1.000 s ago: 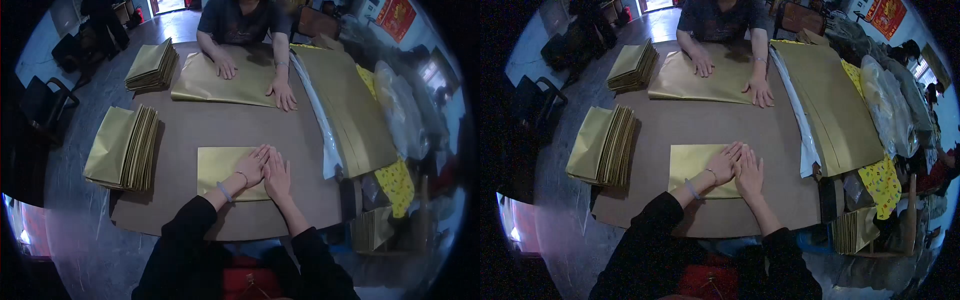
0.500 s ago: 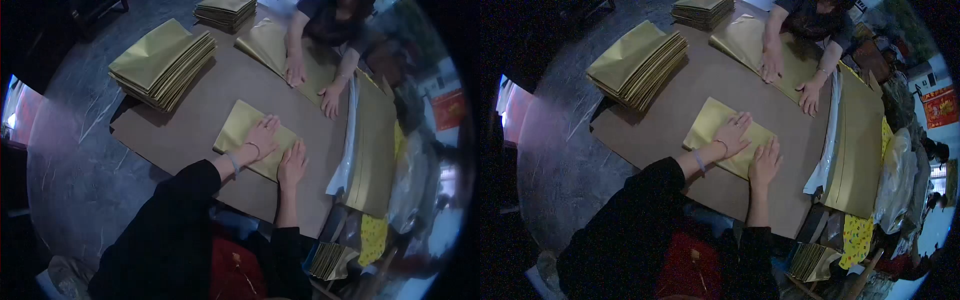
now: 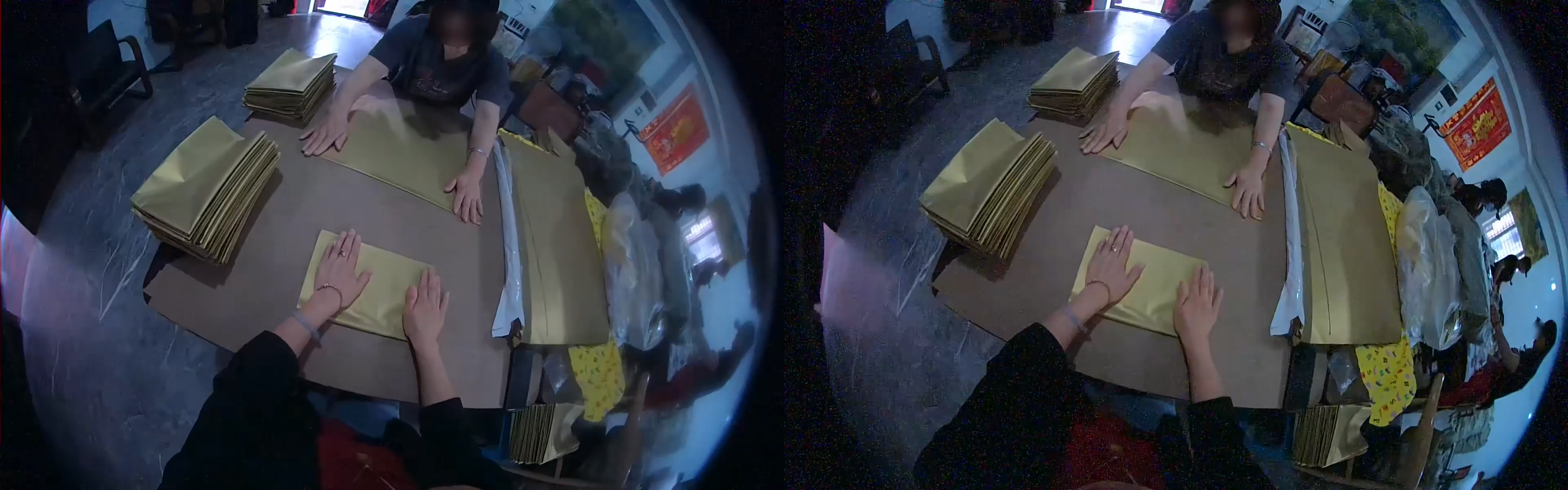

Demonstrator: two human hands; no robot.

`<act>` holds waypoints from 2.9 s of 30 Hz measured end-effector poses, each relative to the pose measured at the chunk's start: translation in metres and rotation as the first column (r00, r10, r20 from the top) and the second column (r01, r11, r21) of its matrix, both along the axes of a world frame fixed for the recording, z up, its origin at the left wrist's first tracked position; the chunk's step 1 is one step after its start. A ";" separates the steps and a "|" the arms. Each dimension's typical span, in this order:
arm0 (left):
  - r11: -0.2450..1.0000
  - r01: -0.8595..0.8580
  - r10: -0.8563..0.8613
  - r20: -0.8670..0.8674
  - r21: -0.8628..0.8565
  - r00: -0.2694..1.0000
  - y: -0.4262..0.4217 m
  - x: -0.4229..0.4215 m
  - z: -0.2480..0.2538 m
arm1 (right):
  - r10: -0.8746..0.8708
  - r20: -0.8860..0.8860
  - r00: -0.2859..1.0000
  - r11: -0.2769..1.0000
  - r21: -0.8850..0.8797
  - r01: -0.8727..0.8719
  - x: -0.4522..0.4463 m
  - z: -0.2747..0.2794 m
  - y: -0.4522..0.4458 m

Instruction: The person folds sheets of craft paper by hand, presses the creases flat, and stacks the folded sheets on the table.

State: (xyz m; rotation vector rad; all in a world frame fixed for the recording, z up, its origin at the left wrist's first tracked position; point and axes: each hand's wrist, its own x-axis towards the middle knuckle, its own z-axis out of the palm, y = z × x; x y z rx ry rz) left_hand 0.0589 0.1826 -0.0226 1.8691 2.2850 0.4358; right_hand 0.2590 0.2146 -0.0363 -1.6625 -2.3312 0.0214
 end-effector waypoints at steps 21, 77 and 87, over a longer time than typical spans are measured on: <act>0.998 -0.066 0.066 -0.024 0.009 0.998 -0.003 0.002 0.002 | 0.002 -0.023 1.000 0.998 -0.055 -0.003 -0.001 0.006 -0.003; 0.970 -0.220 0.238 -0.211 0.106 0.948 -0.063 -0.018 -0.015 | 0.180 -0.008 0.984 0.982 0.066 -0.179 -0.080 0.000 -0.041; 0.970 -0.219 0.237 -0.205 0.105 0.950 -0.064 -0.022 -0.020 | 0.146 -0.103 0.984 0.988 -0.030 -0.149 -0.050 -0.001 -0.037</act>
